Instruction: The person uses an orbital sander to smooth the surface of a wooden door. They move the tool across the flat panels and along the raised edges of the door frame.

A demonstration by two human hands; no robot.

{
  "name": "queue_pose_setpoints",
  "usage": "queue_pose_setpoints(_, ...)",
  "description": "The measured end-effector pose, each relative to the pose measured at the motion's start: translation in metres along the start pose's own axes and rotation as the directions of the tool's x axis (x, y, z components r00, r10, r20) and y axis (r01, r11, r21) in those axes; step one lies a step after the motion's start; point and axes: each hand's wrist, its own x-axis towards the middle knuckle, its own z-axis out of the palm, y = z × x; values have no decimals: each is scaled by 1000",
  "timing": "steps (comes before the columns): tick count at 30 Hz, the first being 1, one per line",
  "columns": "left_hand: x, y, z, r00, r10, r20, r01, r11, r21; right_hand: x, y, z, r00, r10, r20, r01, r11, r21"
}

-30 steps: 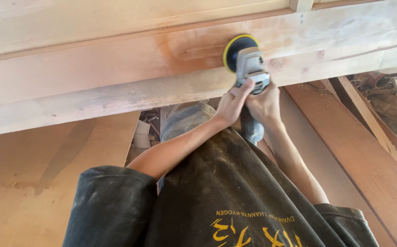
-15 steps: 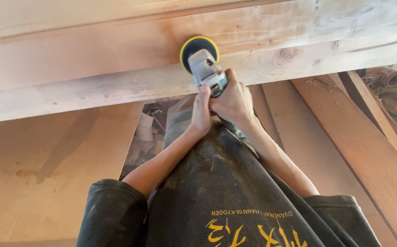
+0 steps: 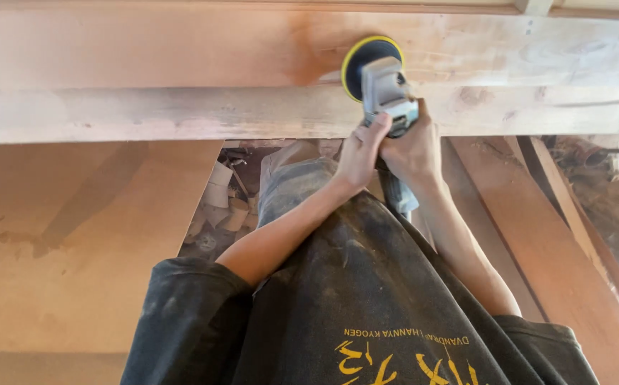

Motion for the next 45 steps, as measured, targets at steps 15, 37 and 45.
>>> queue_pose_setpoints(15,33,23,-10,992,-94,89,90,995,48,43,-15,-1,977,-180,-117,178,984,-33)
queue_pose_setpoints(37,0,29,-53,999,8,-48,-15,987,-161,5,-73,26,987,-159,-14,159,987,1)
queue_pose_setpoints(45,36,56,-83,982,142,-125,-167,962,-215,36,-101,26,904,-421,69,421,907,26)
